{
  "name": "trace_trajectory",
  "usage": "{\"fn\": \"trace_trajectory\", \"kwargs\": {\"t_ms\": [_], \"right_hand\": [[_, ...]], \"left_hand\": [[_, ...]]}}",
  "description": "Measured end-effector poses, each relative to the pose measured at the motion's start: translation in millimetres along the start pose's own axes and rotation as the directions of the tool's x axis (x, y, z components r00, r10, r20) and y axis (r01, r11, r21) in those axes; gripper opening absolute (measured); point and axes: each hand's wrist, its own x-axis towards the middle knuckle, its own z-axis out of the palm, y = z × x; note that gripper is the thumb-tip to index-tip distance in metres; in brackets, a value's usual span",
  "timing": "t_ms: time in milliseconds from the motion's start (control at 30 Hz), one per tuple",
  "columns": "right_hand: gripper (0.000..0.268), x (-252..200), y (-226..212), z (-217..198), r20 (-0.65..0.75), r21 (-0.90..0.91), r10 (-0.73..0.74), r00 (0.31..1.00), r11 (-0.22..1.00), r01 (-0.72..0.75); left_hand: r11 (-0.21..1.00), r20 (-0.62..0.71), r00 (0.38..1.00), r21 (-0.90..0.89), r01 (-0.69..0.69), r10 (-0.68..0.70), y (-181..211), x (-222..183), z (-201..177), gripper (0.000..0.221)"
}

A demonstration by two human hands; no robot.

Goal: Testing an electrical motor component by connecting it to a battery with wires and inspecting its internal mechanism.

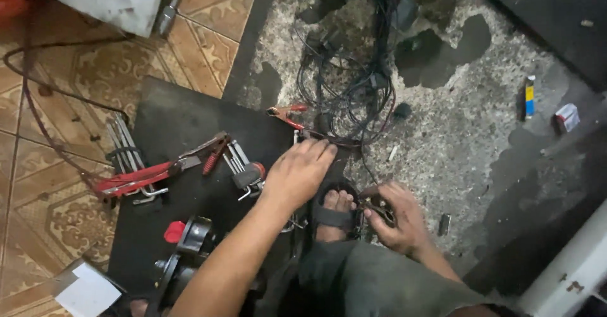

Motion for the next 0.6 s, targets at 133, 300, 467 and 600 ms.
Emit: {"fn": "trace_trajectory", "kwargs": {"t_ms": [133, 300, 467, 600], "right_hand": [[0.016, -10, 20, 11, -0.086, 0.017, 0.201, 0.976, 0.980, -0.201], [0.017, -6, 20, 18, -0.076, 0.162, 0.372, 0.925, 0.920, -0.357], [0.020, 9, -12, 14, 0.128, 0.090, 0.587, 0.799, 0.796, -0.599], [0.031, 14, -14, 20, 0.067, -0.182, 0.608, 0.791, 0.787, -0.590]], "left_hand": [[1.000, -0.032, 0.999, 0.007, -0.009, 0.009, 5, -2, 1, 0.024], [0.999, 0.046, 0.998, -0.005, -0.039, 0.039, 8, 3, -1, 0.027], [1.000, 0.134, 0.991, -0.013, 0.019, -0.017, 7, -3, -2, 0.040], [0.983, 0.156, 0.982, -0.130, 0.127, -0.106, -9, 8, -37, 0.044]]}}
